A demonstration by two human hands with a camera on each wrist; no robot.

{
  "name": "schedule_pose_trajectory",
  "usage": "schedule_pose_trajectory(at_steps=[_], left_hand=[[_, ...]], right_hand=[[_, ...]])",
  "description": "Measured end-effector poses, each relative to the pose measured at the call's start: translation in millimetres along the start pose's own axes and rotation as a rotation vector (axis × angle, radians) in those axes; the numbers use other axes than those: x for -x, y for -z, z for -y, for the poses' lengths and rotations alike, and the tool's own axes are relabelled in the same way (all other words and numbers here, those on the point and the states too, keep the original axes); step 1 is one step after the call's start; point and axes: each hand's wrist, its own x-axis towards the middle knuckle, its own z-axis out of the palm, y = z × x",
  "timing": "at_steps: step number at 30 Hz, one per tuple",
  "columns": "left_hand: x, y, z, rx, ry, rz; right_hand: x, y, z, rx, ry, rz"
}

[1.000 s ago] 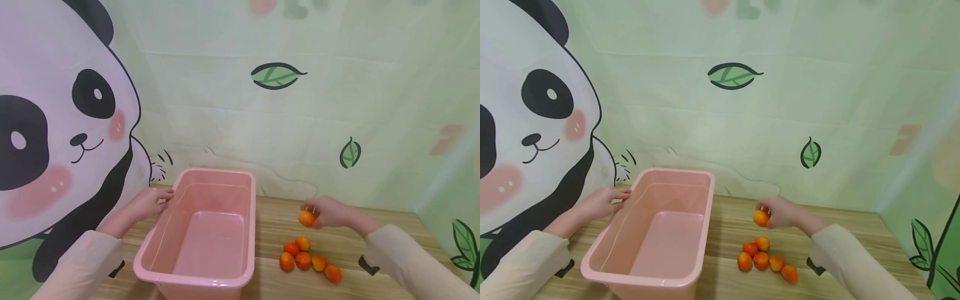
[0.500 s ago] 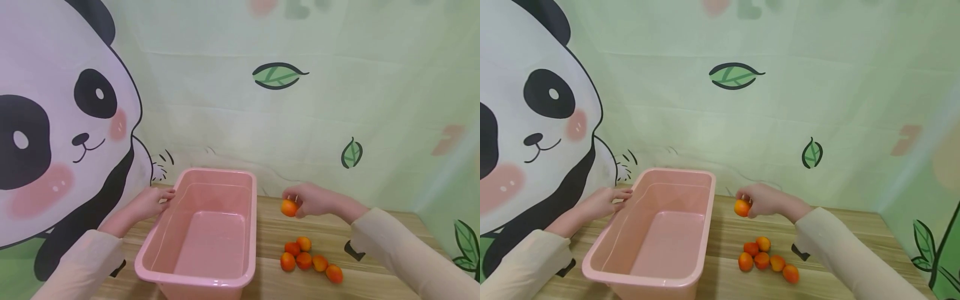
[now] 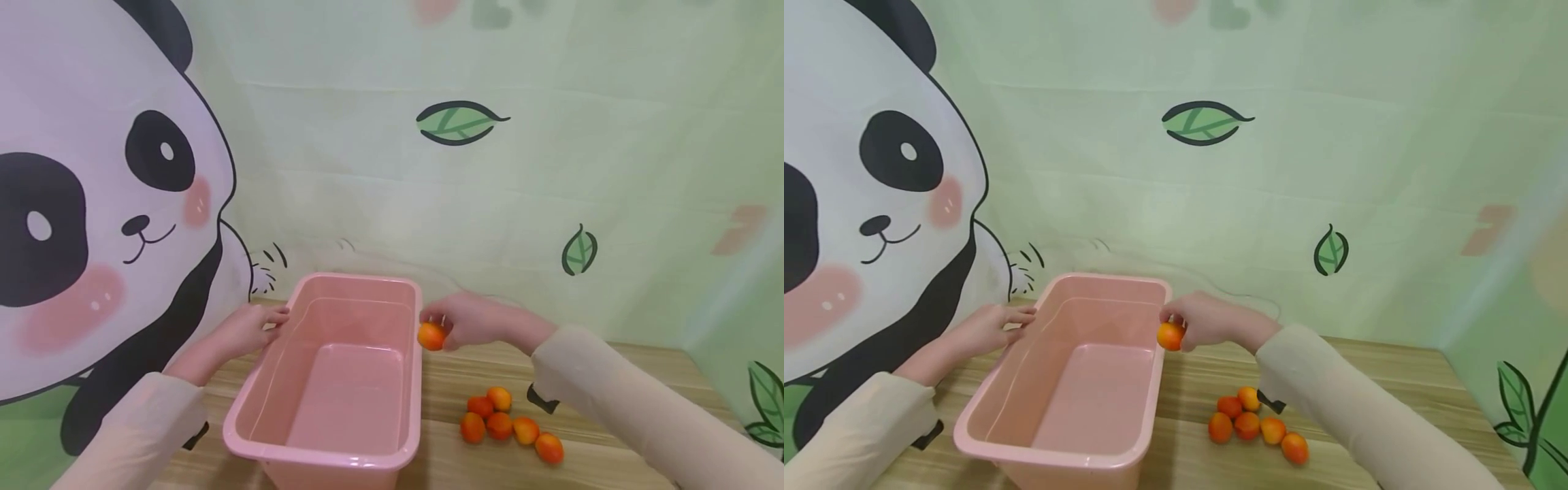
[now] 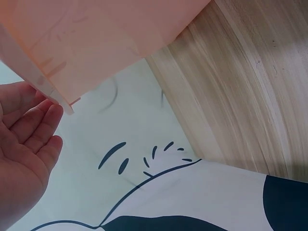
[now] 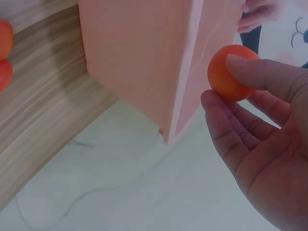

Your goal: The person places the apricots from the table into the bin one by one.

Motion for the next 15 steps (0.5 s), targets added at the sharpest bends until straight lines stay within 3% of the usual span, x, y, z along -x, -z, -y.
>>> schedule_pose_trajectory(at_steps=[15], left_hand=[[-0.3, -0.7, 2.1, -0.023, -0.018, -0.012]], right_hand=[[-39.1, -16.5, 40.5, 0.02, 0.056, 0.092]])
